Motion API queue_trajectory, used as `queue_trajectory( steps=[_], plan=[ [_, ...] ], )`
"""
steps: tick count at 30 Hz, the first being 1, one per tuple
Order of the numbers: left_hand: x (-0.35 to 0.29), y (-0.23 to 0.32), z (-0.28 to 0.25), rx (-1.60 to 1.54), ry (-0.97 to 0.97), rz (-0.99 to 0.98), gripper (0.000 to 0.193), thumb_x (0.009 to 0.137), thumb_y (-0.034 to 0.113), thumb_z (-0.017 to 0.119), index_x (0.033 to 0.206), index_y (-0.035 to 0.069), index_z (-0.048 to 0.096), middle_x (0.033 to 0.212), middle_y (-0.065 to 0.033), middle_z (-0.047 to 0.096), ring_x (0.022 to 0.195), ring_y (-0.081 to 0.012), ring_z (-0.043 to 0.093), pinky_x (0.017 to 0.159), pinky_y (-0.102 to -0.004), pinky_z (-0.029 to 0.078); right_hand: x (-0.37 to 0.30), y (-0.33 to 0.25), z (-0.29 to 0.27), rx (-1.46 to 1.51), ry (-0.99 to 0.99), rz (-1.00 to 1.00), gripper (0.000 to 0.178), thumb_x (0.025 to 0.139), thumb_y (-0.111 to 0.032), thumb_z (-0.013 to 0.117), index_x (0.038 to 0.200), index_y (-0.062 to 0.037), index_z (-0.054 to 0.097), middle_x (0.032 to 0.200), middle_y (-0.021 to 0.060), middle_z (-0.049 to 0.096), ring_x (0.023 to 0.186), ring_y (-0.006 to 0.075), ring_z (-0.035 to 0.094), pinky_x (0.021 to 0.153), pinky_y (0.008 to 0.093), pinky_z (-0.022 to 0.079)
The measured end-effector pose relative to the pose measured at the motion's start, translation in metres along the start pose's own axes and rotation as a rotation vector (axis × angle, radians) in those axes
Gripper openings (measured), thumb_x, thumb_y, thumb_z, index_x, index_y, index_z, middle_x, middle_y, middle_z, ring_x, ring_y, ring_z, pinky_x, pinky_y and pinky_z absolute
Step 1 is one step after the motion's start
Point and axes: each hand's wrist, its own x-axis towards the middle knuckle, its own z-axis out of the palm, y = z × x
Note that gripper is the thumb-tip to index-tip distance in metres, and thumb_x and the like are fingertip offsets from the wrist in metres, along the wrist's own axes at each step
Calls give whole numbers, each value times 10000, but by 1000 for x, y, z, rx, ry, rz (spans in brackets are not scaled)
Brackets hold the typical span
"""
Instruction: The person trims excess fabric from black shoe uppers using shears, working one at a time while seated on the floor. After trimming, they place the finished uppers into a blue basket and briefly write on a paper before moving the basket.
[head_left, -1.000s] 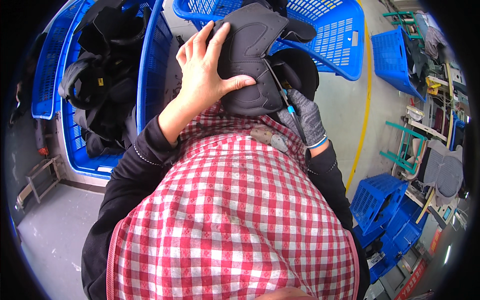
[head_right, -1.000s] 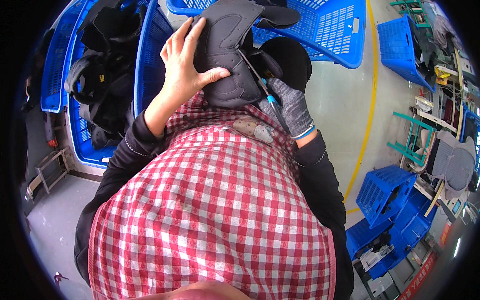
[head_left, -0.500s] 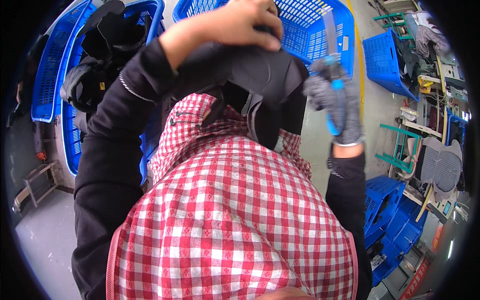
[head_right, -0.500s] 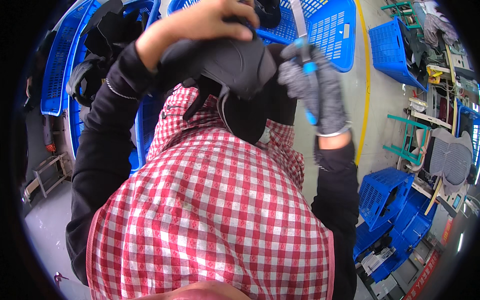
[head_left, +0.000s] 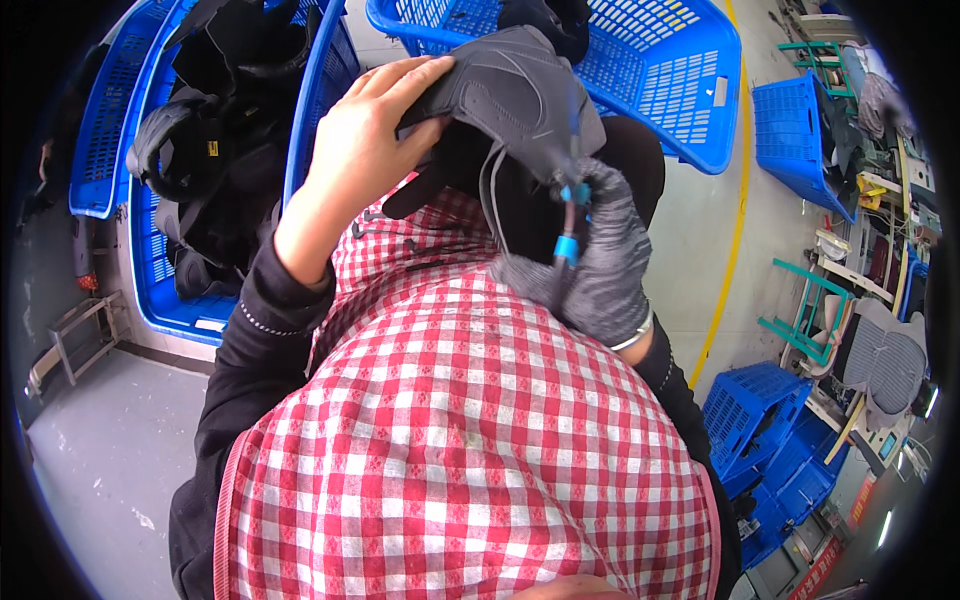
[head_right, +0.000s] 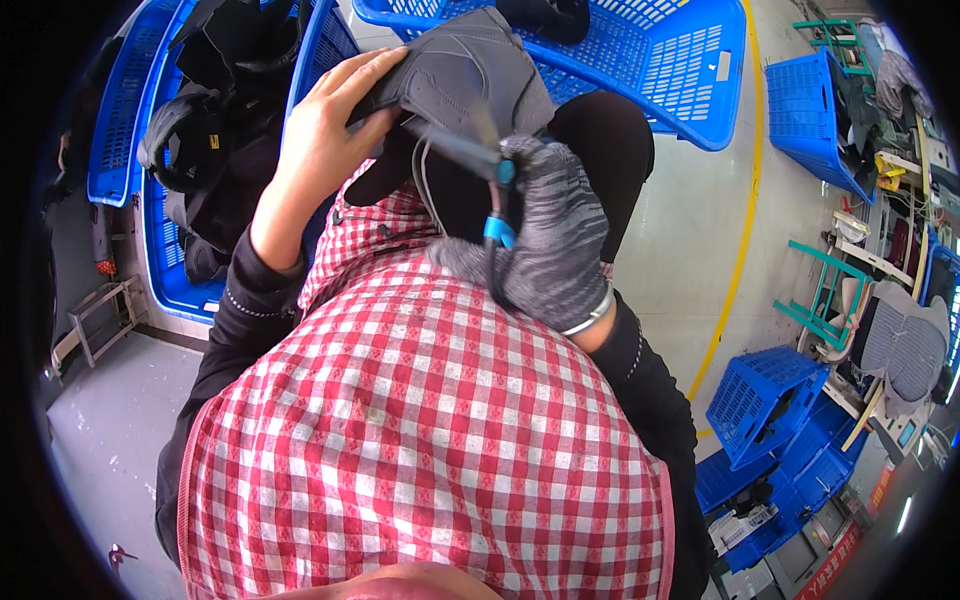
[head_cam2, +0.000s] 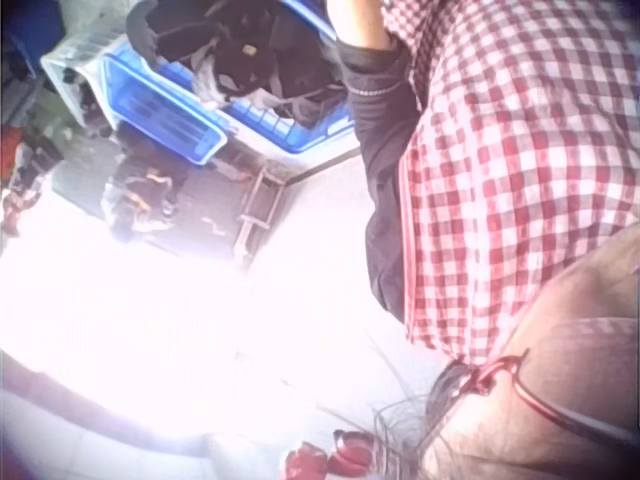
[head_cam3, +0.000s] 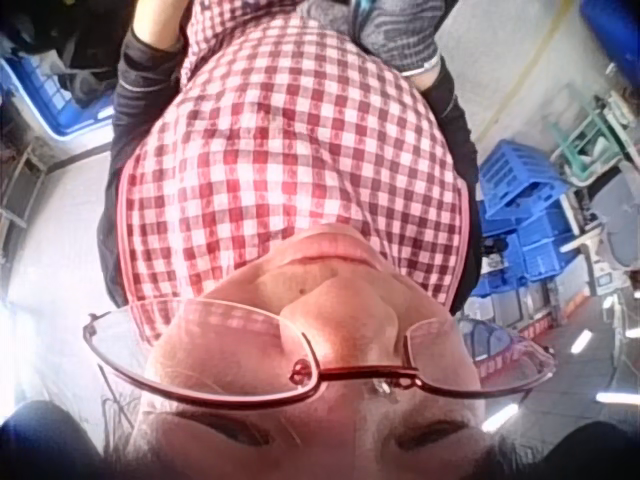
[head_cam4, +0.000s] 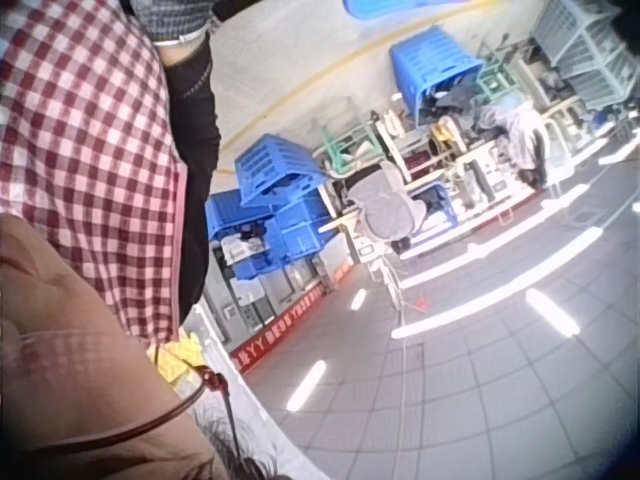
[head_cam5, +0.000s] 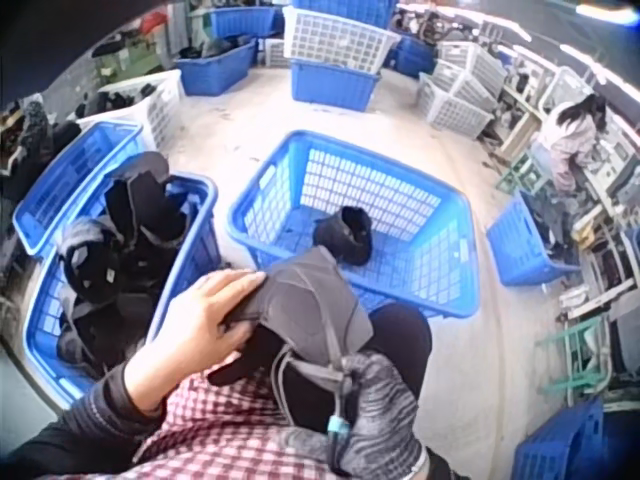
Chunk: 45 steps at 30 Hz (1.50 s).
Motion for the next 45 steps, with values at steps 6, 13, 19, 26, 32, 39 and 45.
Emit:
queue_trajectory(
  steps=[6,13,19,26,32,39,45],
  plan=[
    [6,-2,27,108,92,3,514,878,286,765,1363,159,647,1276,-84,688,1146,-313,672,942,-406,571,-4,25,1,379,257,352,491,861,-170,779,1288,-29,581,1124,111,666,919,202,676,783,345,575],
    [3,-7,50,239,126,66,560,873,333,766,1413,337,618,1369,-3,660,1243,-300,633,984,-417,562,15,136,-27,805,111,867,431,891,-20,689,1312,10,600,1110,113,710,1012,207,697,927,318,560],
    [13,-15,42,223,109,185,591,841,339,794,1404,371,620,1384,43,653,1255,-298,626,983,-411,562,32,179,-19,583,-18,519,227,894,29,670,1118,-7,674,1062,53,689,981,169,654,910,294,528],
    [14,-4,41,293,110,184,576,823,337,817,1372,373,646,1362,43,670,1236,-293,639,952,-424,572,38,69,-72,1963,211,411,255,971,-212,719,1162,-75,620,969,51,639,947,156,651,993,380,506],
    [20,-6,40,280,59,203,565,836,348,812,1375,373,645,1373,41,666,1245,-294,636,948,-429,571,-23,28,-49,939,-498,723,255,1047,-184,598,1231,-10,628,1049,75,694,892,111,662,790,241,558],
    [19,-5,35,298,36,227,513,869,382,767,1369,357,653,1367,39,664,1248,-284,625,934,-431,573,-26,47,-38,547,-506,608,274,1022,-54,597,1288,9,611,1102,84,698,953,124,666,835,238,546],
    [20,-2,31,307,30,253,505,864,391,763,1357,353,660,1345,38,670,1211,-266,635,909,-414,579,-23,64,-28,856,-410,731,284,1057,-101,561,1315,7,604,1128,76,694,941,111,669,820,245,564]
  ],
)
